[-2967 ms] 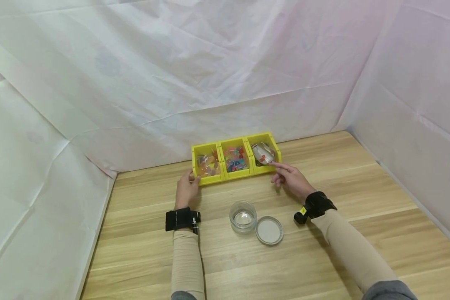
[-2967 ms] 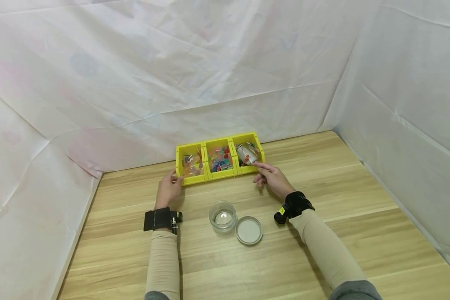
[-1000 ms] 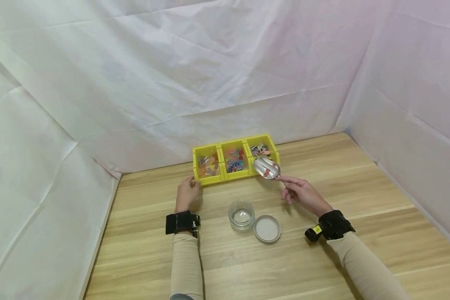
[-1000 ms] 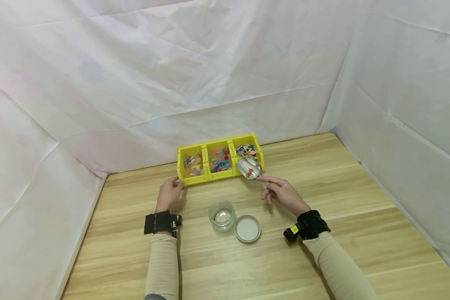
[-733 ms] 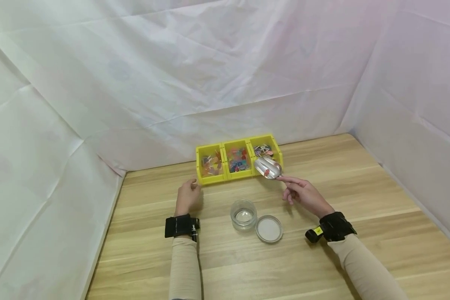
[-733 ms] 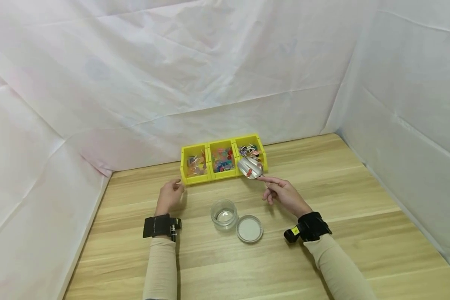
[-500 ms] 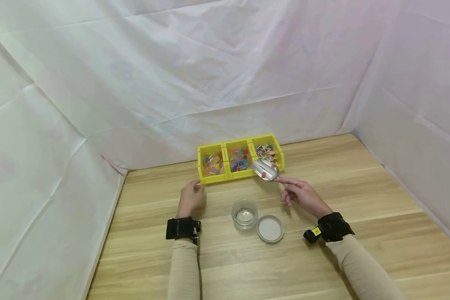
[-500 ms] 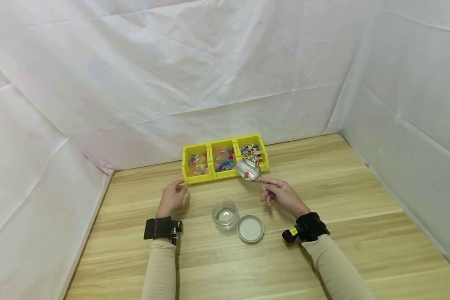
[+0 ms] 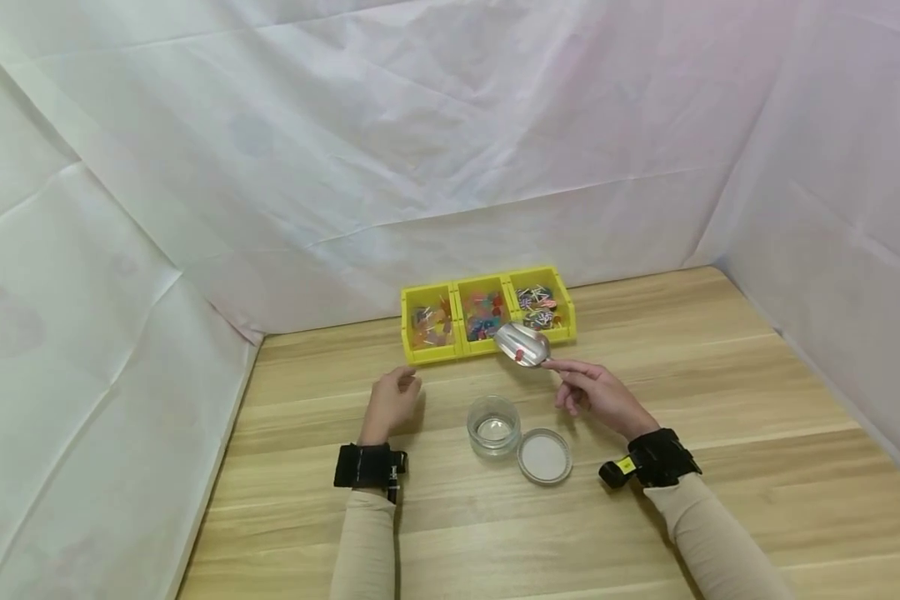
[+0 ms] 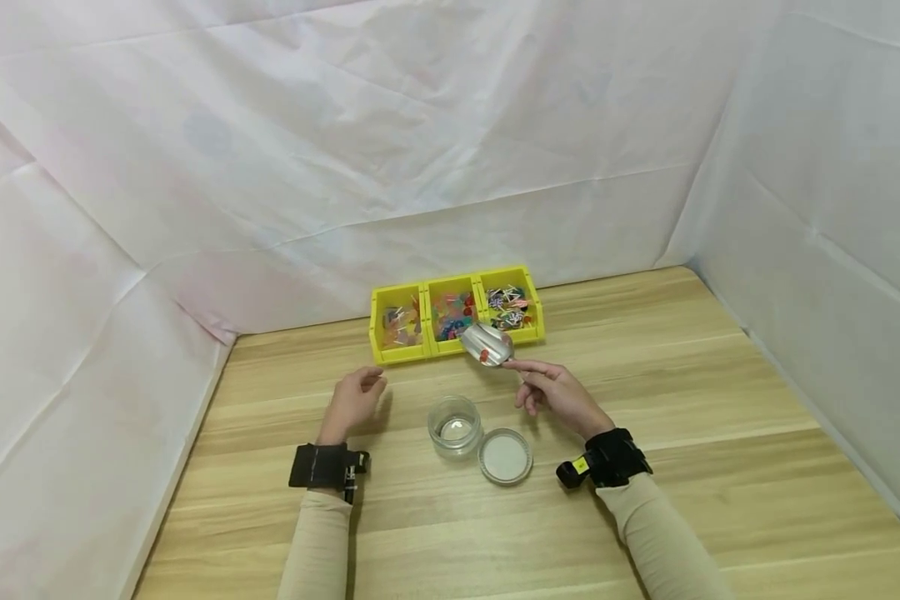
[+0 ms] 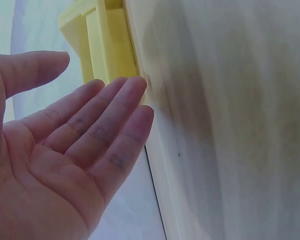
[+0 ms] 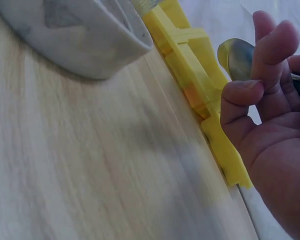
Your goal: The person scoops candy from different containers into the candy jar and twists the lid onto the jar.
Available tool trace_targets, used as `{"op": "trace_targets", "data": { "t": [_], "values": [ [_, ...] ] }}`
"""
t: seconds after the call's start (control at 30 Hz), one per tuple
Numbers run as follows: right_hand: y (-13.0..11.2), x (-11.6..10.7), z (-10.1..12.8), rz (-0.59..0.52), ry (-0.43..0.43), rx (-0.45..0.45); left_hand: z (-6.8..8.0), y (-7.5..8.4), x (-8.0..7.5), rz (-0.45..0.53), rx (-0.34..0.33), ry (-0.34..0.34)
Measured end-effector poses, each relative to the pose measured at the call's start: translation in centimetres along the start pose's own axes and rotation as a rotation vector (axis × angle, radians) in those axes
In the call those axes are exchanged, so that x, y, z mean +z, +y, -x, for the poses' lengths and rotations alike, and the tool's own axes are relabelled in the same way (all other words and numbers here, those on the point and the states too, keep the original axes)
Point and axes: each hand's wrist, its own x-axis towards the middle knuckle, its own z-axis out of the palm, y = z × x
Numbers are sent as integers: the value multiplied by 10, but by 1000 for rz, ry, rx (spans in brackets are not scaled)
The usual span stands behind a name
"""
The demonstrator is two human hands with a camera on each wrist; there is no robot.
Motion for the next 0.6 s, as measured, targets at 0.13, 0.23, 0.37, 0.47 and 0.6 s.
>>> {"op": "trace_targets", "data": {
  "t": [0.13, 0.23, 0.37, 0.47, 0.6],
  "values": [
    [2, 3, -2, -9, -5, -5, 4, 3, 4, 2, 35, -15],
    [2, 5, -3, -25, -10, -3, 6, 6, 7, 9, 57, -24],
    [2, 7, -3, -17, -26, -2, 9, 9, 11, 18, 88, -26],
    [1, 7, -3, 0, -35, -5, 12, 12, 14, 34, 107, -49],
    [2, 6, -3, -8, -44, -7, 15, 13, 19, 52, 125, -118]
  ]
}}
